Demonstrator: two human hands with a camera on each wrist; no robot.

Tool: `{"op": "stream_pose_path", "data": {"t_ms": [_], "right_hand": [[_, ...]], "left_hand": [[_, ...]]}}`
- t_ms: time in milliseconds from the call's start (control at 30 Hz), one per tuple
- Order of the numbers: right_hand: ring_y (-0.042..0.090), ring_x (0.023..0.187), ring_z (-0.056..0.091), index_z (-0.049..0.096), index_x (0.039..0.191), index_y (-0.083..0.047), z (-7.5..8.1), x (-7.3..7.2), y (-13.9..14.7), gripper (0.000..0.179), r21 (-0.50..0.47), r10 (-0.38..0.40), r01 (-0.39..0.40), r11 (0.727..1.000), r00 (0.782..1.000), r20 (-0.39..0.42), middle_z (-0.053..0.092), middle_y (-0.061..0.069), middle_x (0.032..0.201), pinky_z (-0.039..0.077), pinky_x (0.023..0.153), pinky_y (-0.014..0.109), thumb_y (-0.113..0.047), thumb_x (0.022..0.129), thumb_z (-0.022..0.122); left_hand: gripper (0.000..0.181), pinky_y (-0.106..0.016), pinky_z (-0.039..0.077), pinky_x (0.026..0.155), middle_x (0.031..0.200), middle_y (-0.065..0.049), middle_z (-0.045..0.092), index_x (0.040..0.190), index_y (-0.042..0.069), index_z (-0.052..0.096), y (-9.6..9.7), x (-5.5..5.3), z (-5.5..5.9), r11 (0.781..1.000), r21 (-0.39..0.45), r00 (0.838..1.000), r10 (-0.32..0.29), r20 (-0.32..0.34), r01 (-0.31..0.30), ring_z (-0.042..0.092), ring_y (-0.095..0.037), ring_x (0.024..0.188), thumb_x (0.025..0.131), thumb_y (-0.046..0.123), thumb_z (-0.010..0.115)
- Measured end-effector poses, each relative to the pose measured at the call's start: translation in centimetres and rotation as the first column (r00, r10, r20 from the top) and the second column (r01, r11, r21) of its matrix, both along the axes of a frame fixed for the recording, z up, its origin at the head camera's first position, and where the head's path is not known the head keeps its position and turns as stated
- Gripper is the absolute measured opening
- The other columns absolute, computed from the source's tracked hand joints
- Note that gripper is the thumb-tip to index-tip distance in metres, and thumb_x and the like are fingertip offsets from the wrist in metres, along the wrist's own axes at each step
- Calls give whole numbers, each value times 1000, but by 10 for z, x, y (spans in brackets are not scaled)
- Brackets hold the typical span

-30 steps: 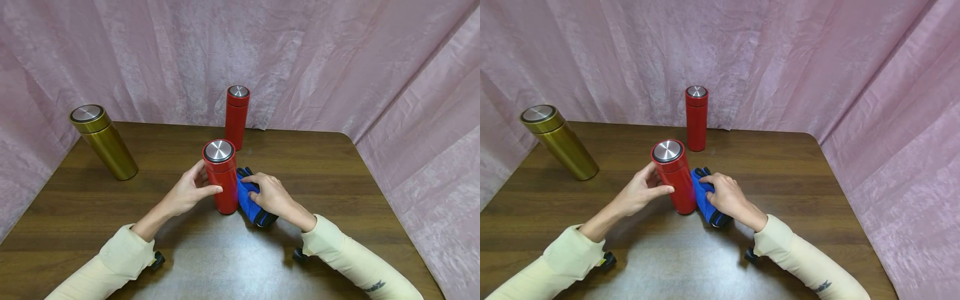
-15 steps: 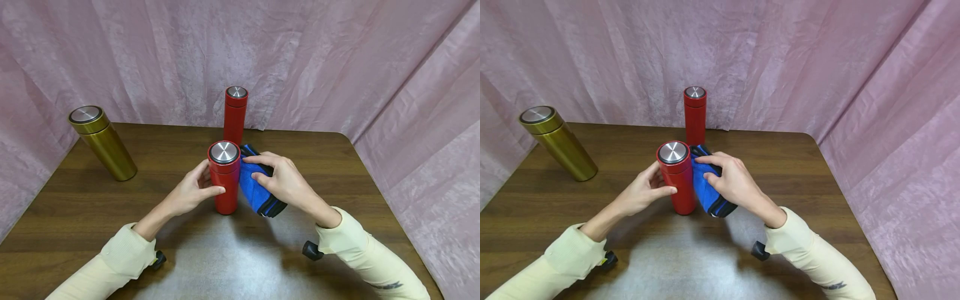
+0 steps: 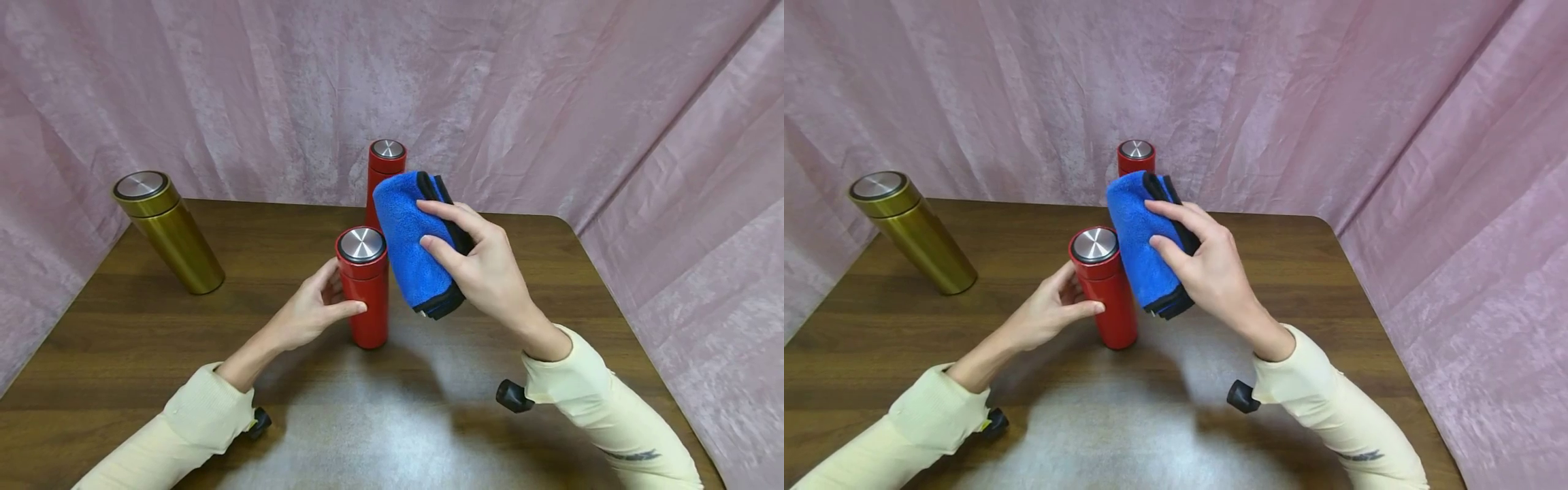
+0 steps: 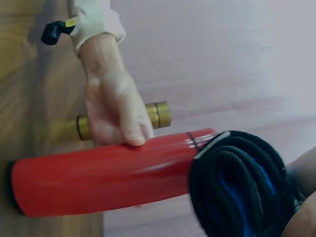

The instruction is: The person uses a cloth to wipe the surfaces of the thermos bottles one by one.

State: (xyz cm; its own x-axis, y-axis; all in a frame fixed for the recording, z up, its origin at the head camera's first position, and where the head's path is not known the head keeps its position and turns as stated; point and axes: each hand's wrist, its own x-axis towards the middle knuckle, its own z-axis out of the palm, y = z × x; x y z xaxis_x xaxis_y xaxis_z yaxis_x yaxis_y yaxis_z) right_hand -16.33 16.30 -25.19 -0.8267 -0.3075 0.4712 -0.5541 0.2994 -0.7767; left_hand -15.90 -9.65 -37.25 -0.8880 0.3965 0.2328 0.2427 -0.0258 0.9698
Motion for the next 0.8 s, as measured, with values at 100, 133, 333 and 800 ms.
{"op": "stream_pose_path", "data": {"t_ms": [100,133,333,800], "right_hand": [[23,112,65,67,137,-11,-9,-4,-3,43,-84,11,-12,996,1000,-8,65,5,131,59,91,41,-4,96,74],[23,113,65,66,138,-11,-13,-5,-3,43,-96,16,-16,995,1000,-2,65,5,132,59,92,42,-4,96,73],[28,118,63,62,143,-12,-32,-14,-4,47,-77,65,-57,995,991,115,60,8,141,56,96,48,-5,97,71],[35,110,66,57,144,1,-89,-21,-8,48,85,101,-133,987,945,312,60,23,139,58,92,48,2,96,64]], "left_hand": [[68,-37,54,101,140,-15,57,150,3,41,0,0,0,1000,-3,1000,4,5,-4,60,-30,126,92,-3,75],[68,-36,53,102,140,-15,57,150,3,41,0,0,1,1000,-6,1000,4,6,-4,60,-30,126,92,-3,75],[68,-36,53,102,141,-13,56,151,6,41,-1,-1,2,1000,-18,1000,4,11,-4,58,-30,128,92,-1,75],[73,-32,54,101,145,-17,54,155,4,36,-6,-1,-3,999,0,999,38,30,-38,58,-33,128,93,-1,74]]}}
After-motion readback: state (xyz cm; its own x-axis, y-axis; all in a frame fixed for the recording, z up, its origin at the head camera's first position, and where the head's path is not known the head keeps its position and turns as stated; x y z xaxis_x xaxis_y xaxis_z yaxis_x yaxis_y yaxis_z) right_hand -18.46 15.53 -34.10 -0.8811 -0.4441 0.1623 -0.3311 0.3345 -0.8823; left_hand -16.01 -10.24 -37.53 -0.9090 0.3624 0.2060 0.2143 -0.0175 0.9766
